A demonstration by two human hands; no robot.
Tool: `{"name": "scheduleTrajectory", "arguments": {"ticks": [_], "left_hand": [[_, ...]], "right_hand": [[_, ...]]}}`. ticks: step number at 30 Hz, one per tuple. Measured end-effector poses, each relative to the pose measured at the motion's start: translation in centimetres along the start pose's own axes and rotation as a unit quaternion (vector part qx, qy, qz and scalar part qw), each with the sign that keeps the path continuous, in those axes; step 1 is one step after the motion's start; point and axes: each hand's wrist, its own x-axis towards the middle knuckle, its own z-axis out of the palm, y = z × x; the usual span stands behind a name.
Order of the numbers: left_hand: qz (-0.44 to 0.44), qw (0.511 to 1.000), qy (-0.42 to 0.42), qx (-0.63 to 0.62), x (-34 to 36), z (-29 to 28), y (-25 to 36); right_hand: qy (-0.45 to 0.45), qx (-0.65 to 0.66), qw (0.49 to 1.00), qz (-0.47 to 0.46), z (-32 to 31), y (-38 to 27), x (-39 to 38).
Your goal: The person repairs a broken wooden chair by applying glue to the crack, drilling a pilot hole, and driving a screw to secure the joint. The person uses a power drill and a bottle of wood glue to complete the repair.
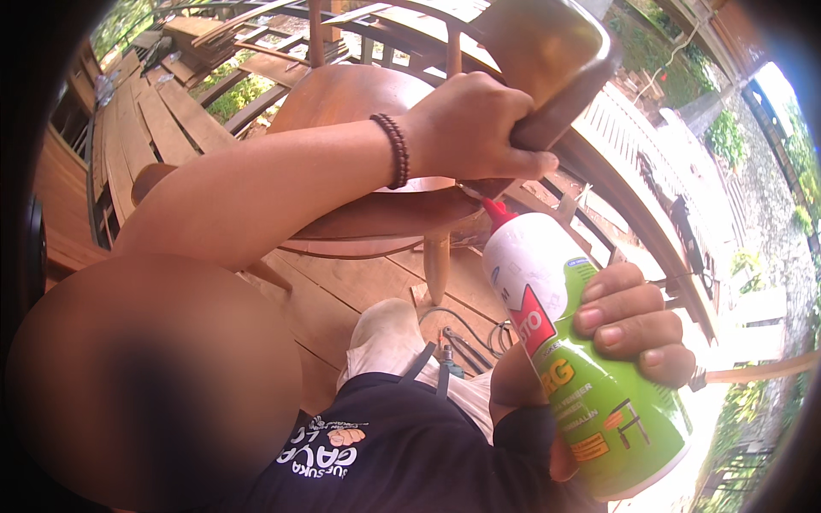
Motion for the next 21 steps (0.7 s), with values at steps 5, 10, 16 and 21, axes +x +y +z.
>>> {"name": "scheduleTrajectory", "arguments": {"ticks": [5,10,16,21], "left_hand": [[-0.005,1.000,0.012,0.022,0.3,0.3,0.2],[-0.027,1.000,-0.004,0.000,0.5,0.3,1.0],[-0.050,0.999,-0.018,-0.001,0.6,0.7,1.5],[-0.020,1.000,-0.018,-0.014,-0.1,0.0,1.0]], "right_hand": [[0.135,0.059,0.989,-0.001,-1.7,-1.2,-1.9],[0.312,0.131,0.941,0.011,-3.6,-1.9,-5.0],[0.563,0.229,0.793,0.039,-5.7,-3.3,-9.8],[0.635,0.313,0.704,0.055,-6.1,-3.0,-13.3]]}}
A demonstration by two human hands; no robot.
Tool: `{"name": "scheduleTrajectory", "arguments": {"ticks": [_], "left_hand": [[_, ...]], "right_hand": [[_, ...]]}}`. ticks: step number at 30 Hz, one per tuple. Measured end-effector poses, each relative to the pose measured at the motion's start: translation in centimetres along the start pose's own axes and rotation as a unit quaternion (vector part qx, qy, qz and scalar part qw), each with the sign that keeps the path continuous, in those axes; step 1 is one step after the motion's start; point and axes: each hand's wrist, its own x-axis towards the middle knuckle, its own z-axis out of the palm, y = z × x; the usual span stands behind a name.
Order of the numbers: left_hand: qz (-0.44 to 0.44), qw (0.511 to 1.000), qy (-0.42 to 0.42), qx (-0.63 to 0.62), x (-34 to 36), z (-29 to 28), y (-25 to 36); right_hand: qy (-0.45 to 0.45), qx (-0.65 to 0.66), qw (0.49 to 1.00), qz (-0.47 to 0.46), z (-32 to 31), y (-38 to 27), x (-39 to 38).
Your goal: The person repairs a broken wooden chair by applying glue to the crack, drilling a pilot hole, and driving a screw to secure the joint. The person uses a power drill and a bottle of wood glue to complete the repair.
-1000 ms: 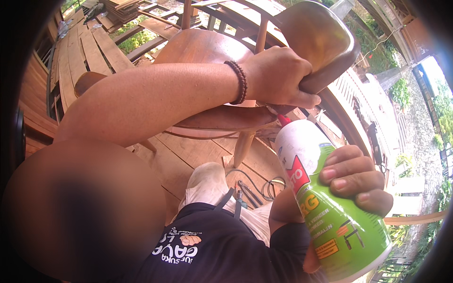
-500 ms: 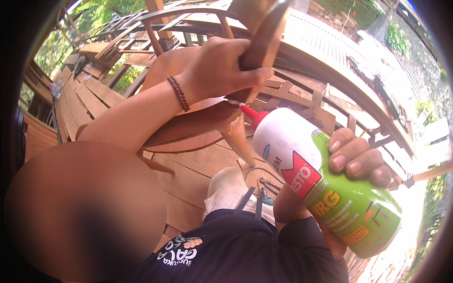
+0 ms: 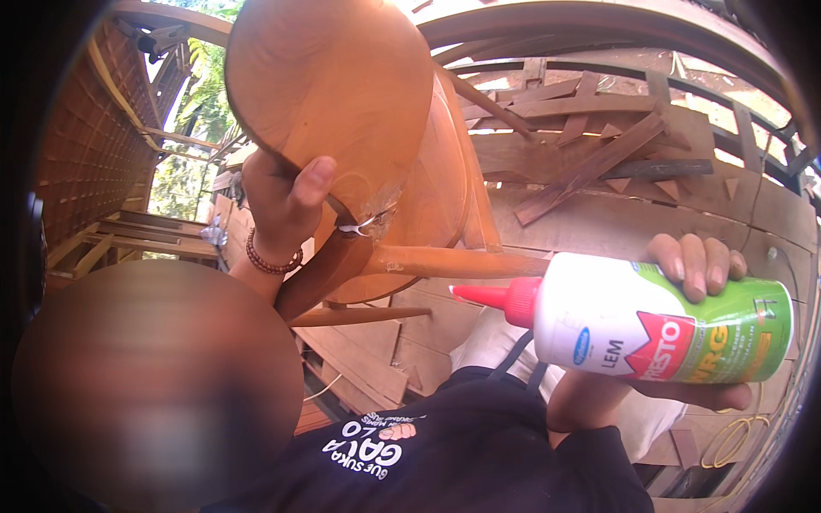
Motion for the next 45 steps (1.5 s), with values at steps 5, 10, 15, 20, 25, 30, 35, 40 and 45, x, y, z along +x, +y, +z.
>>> {"name": "scheduleTrajectory", "arguments": {"ticks": [5,10,15,20,25,30,35,40,45], "left_hand": [[-0.015,0.999,-0.014,-0.046,-0.4,-0.2,-0.2],[-0.061,0.997,-0.025,0.029,-0.9,-0.2,0.6],[-0.039,0.997,0.007,0.072,-0.7,0.2,0.8],[-0.052,0.997,0.003,0.060,-0.7,0.4,0.8],[-0.068,0.993,-0.041,-0.083,-0.9,-0.6,0.1],[-0.019,0.996,-0.032,-0.079,-0.4,-0.2,-0.2],[-0.040,0.995,-0.024,-0.088,-0.7,-0.2,0.2],[-0.059,0.998,-0.002,-0.015,-0.6,0.6,0.8],[-0.062,0.998,0.003,-0.002,-0.6,0.5,1.1]], "right_hand": [[0.012,0.024,0.999,0.034,-2.3,-0.6,0.7],[0.068,0.050,0.995,0.051,-3.9,-0.3,0.3],[0.076,0.077,0.992,0.072,-6.3,-1.4,0.4],[0.017,0.015,0.996,0.089,-5.9,-1.1,1.1],[0.034,0.016,0.998,0.059,-4.9,-0.1,0.2],[0.056,0.021,0.997,0.040,-4.5,-0.1,-0.2],[0.059,0.019,0.997,0.039,-4.6,-0.3,-0.1],[0.063,0.014,0.997,0.037,-4.5,-0.4,-0.2],[0.061,0.019,0.997,0.048,-4.8,0.0,-0.2]]}}
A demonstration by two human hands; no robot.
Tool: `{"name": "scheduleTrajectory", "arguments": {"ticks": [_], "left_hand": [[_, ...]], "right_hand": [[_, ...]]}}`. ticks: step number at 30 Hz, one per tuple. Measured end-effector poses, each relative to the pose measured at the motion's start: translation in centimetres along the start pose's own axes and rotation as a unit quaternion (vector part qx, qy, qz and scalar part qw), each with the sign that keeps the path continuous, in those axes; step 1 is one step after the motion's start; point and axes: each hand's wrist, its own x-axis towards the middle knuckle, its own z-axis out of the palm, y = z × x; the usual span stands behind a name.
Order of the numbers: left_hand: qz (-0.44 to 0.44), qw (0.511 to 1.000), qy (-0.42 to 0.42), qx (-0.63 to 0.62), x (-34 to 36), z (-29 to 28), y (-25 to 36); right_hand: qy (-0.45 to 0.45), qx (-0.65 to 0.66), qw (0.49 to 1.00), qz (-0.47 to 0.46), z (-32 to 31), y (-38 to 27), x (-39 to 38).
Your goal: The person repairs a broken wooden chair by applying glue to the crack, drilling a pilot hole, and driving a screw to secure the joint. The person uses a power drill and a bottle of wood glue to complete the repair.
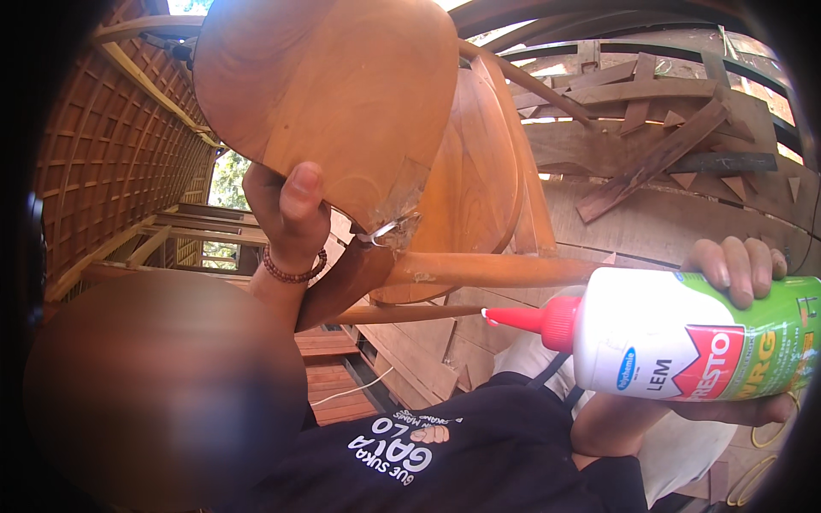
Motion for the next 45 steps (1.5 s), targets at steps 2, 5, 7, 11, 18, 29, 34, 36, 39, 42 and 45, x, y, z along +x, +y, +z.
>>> {"name": "scheduleTrajectory", "arguments": {"ticks": [2,5,7,11,18,29,34,36,39,42,45], "left_hand": [[0.019,0.999,-0.012,-0.025,0.2,0.0,-0.4],[0.052,0.996,-0.030,-0.064,0.4,-0.6,-1.3],[0.051,0.997,-0.024,-0.058,0.2,-0.5,-1.2],[0.059,0.998,-0.011,-0.037,0.2,-0.6,-1.1],[0.110,0.993,0.033,0.011,0.6,-0.1,-2.0],[0.105,0.994,0.007,0.025,0.2,-0.4,-2.8],[0.097,0.995,0.010,0.026,0.1,-0.5,-2.7],[0.083,0.996,0.001,0.020,0.0,-0.3,-2.6],[0.083,0.996,0.002,-0.016,0.4,-0.1,-2.6],[0.094,0.995,0.004,-0.027,0.4,-0.2,-2.6],[0.085,0.996,0.001,-0.007,-0.1,-0.8,-3.0]], "right_hand": [[-0.021,0.003,1.000,0.001,-0.7,-0.3,0.2],[-0.039,0.012,0.999,-0.003,-0.9,0.1,0.7],[-0.001,-0.007,0.999,-0.032,1.2,0.9,-0.3],[-0.074,-0.033,0.995,-0.054,3.2,2.1,-0.6],[-0.310,-0.174,0.932,-0.076,8.2,4.7,-1.1],[-0.505,-0.269,0.818,-0.055,13.6,9.2,-1.3],[-0.546,-0.287,0.785,-0.056,13.6,10.6,-1.5],[-0.560,-0.302,0.769,-0.057,14.0,10.8,-1.4],[-0.574,-0.323,0.749,-0.071,14.7,11.1,-1.6],[-0.578,-0.328,0.743,-0.085,14.8,11.8,-2.0],[-0.582,-0.326,0.739,-0.093,14.2,12.8,-2.5]]}}
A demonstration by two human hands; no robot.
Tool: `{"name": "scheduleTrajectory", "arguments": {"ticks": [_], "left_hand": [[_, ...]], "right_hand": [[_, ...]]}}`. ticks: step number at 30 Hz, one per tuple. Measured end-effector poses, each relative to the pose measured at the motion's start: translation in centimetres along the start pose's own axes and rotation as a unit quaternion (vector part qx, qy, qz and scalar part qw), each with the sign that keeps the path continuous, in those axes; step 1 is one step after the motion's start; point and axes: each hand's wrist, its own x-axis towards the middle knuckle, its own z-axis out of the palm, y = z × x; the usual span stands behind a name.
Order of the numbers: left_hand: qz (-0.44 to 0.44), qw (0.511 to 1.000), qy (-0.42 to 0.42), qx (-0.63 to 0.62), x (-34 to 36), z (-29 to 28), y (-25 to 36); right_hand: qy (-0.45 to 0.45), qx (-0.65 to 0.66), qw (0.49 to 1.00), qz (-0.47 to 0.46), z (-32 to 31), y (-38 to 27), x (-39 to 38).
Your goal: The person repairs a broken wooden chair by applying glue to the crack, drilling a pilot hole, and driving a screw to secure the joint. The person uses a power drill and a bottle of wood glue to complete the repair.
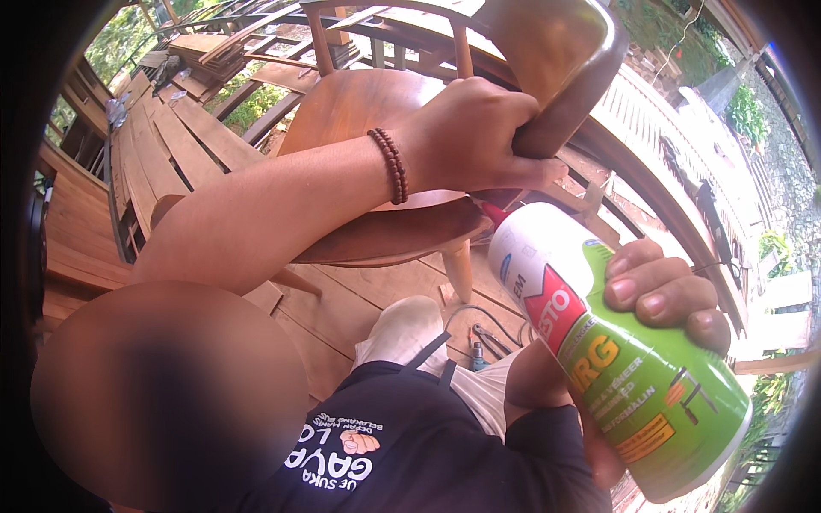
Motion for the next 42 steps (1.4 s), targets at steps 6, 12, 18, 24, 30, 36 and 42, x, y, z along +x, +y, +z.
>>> {"name": "scheduleTrajectory", "arguments": {"ticks": [6,12,18,24,30,36,42], "left_hand": [[-0.005,1.000,-0.005,0.012,0.6,0.2,0.3],[-0.013,1.000,-0.003,0.022,0.9,0.1,0.5],[-0.022,0.999,-0.007,0.031,1.1,0.0,0.7],[-0.013,1.000,-0.004,0.014,1.6,-0.2,0.3],[-0.001,1.000,0.010,-0.015,1.3,0.4,0.0],[0.000,0.999,0.026,0.030,1.7,0.7,0.3],[-0.021,1.000,-0.010,0.014,1.6,0.8,1.2]], "right_hand": [[-0.065,-0.022,0.998,0.003,0.2,-0.6,1.3],[-0.088,-0.054,0.994,0.020,0.5,-0.9,1.9],[-0.119,-0.042,0.992,0.015,0.0,-0.8,2.3],[-0.104,-0.050,0.993,0.002,-1.1,-0.6,2.5],[-0.007,-0.032,0.999,-0.013,-1.7,-0.9,0.3],[0.085,-0.014,0.996,-0.018,-3.5,-1.7,-1.7],[0.264,0.097,0.959,-0.022,-6.0,-1.8,-5.5]]}}
